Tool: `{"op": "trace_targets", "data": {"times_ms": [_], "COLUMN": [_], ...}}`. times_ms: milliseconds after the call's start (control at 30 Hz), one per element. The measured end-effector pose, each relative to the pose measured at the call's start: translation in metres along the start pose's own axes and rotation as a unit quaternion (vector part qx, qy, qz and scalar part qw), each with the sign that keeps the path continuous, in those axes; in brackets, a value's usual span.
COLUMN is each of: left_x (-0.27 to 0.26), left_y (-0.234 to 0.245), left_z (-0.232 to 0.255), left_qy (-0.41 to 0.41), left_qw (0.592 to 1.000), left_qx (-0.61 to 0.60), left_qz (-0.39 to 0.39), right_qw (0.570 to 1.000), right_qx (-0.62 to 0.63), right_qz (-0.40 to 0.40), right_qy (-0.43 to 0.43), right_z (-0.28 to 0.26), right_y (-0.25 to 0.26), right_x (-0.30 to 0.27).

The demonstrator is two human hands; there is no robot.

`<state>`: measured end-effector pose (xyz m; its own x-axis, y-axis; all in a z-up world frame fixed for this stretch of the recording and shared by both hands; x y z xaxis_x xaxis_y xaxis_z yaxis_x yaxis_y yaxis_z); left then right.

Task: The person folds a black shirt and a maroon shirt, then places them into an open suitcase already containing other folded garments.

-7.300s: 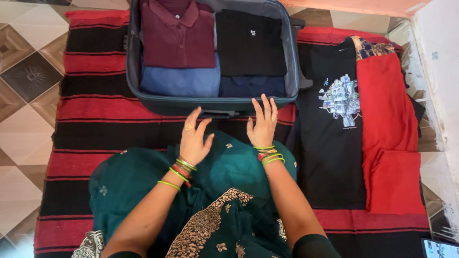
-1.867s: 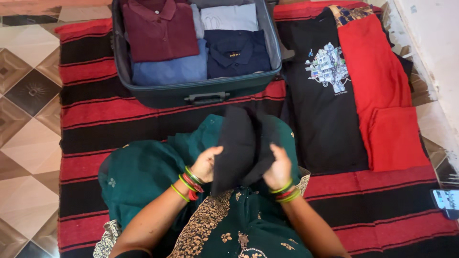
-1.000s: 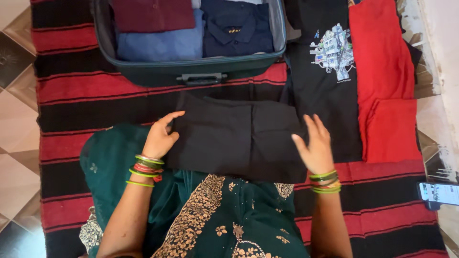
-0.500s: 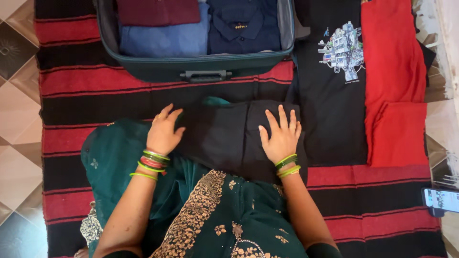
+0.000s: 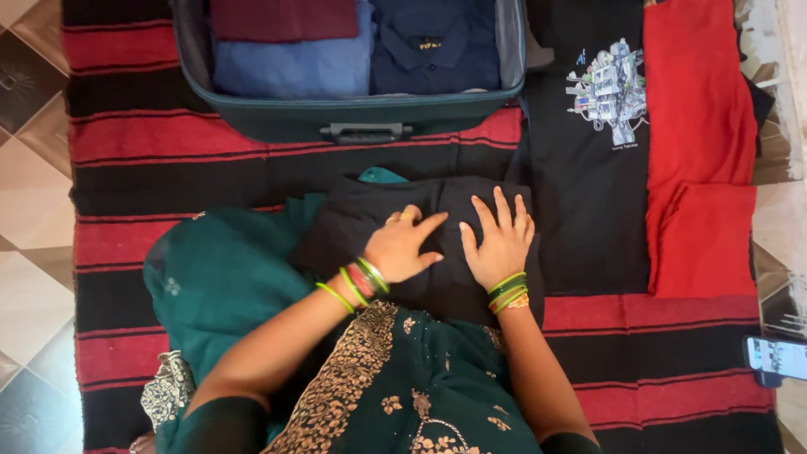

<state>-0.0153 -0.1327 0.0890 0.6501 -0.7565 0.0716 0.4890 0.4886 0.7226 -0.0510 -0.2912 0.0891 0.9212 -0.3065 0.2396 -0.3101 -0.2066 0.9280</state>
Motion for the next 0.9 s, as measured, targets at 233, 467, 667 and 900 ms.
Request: {"op": "trace_targets", "data": {"times_ms": [233,467,667,900], "left_x": [-0.004,-0.009,-0.008,-0.009], "left_y": [-0.023,-0.039,-0.055,-0.043], "left_z": [-0.030,-0.091,-0.114,-0.107], "left_qy": [0.019,-0.026,-0.041,-0.032], "left_qw": [0.998,0.985,0.979,0.985], "left_qx": [0.041,-0.128,-0.177,-0.161], "left_qz": [0.051,0.113,0.095,0.047], "right_qw": [1.000,1.000,1.000,1.000], "right_qx": [0.014,0.021,0.027,0.027], "right_qz": [0.008,0.003,0.000,0.004], "right_qy": [0.008,0.003,0.002,0.003], "right_z": [-0.001,-0.001,0.000,0.000], "right_y": [0.001,0.002,0.002,0.003], "right_x": [0.002,0.001,0.001,0.001]}}
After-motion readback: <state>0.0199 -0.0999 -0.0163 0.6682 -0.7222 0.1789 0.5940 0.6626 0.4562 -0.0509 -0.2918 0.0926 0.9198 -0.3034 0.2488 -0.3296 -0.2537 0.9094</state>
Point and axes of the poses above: each hand's wrist, its own x-axis towards the middle knuckle, its own y-axis out of the back of the hand, z = x × y, the point moved 9 cm from there along x, towards the middle knuckle, and after that the axes turned 15 degrees about -y, right-handed, at the moved point
